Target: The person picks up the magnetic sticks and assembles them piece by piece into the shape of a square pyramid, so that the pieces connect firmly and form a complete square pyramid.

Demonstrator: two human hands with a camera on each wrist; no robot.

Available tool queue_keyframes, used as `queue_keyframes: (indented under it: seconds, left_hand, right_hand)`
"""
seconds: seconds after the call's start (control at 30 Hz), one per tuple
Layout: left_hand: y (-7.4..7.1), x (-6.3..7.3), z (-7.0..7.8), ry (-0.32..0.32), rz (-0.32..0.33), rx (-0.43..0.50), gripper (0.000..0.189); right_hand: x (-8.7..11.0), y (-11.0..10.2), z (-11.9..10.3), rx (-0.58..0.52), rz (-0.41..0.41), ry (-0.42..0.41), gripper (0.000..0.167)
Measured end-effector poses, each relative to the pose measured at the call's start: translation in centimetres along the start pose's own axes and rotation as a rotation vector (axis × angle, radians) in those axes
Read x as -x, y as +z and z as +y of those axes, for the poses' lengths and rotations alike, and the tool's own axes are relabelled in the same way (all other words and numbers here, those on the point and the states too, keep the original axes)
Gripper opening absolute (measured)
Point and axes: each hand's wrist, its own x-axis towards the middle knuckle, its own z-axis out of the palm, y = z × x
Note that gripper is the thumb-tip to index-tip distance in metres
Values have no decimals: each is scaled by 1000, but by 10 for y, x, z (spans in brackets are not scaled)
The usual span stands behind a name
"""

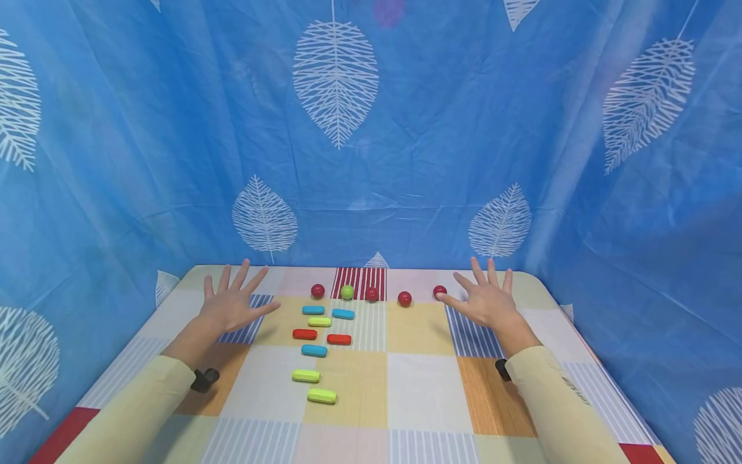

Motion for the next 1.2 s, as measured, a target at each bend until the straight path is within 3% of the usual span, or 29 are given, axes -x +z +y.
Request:
queue_keyframes:
  seconds: [0.3, 0.53, 0.93, 1.2]
  left_hand:
    - [5, 1, 3, 23, 1, 17, 103]
    - [13, 10, 14, 53, 12, 35, 98]
    - [29, 40, 42, 212, 110, 91, 88]
    - [33, 66, 63, 297, 82, 231, 85]
  right_hand:
    - [2, 5, 0, -3, 5, -4, 94]
    - [2, 13, 2, -56, 24, -21, 89]
    - [-10, 23, -8, -150, 88, -70, 74]
    - [-20, 29, -12, -281, 142, -84, 68]
